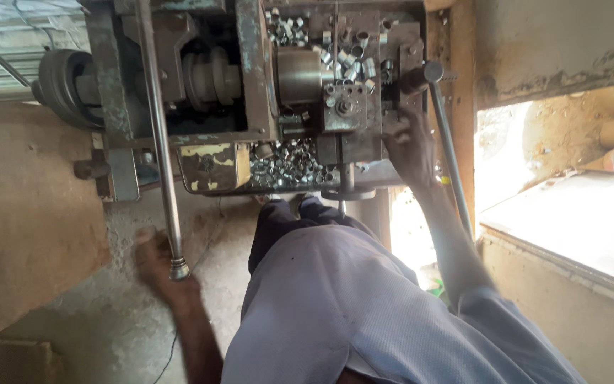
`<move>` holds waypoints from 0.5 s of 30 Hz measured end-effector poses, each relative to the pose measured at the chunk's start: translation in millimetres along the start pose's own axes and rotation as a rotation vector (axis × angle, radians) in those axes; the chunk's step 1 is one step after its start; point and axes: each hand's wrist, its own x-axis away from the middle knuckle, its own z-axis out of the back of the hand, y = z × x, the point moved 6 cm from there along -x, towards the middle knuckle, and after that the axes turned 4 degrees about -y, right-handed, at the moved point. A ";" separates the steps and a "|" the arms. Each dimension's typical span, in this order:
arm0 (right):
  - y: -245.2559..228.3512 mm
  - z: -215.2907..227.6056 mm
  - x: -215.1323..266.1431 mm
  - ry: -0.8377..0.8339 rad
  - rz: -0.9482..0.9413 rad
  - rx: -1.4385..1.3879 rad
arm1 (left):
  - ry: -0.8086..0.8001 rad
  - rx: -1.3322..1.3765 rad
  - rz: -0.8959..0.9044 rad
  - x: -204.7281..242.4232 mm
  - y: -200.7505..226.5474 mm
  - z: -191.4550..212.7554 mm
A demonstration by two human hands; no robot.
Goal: The person operates a manual metal press to produce small metal rings. They repeatedly insert metal pieces into the press, activate the mechanism with a lever, and collect the finished rings. The person also uses a red-handled tool to adjust or clear the press mechanism.
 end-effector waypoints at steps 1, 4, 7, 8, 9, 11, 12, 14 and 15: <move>-17.0 5.6 -20.7 -0.043 0.115 0.125 | -0.078 0.193 -0.103 6.1 26.4 -2.2; -44.5 3.3 -86.4 -0.261 0.174 0.439 | -0.260 0.193 -0.413 42.1 98.8 -10.4; -42.8 -17.4 -134.3 -0.603 -0.070 0.518 | -0.378 -0.348 -0.708 78.7 141.9 -43.7; -45.2 -22.0 -146.3 -0.644 -0.045 0.590 | -0.405 -0.575 -0.794 87.4 145.1 -58.5; -45.8 -27.1 -155.7 -0.687 -0.023 0.661 | -0.342 -0.758 -0.774 88.2 141.5 -70.6; -39.6 -37.6 -167.9 -0.779 -0.035 0.735 | -0.216 -1.125 -0.711 86.4 128.3 -89.8; -33.1 -42.4 -171.4 -0.828 -0.069 0.737 | -0.237 -1.065 -0.665 84.4 126.4 -88.7; -25.2 -50.2 -180.5 -0.851 -0.030 0.739 | -0.275 -0.941 -0.577 78.5 125.2 -86.7; -25.3 -54.1 -184.6 -0.826 0.048 0.736 | -0.278 -0.945 -0.522 76.5 123.9 -86.7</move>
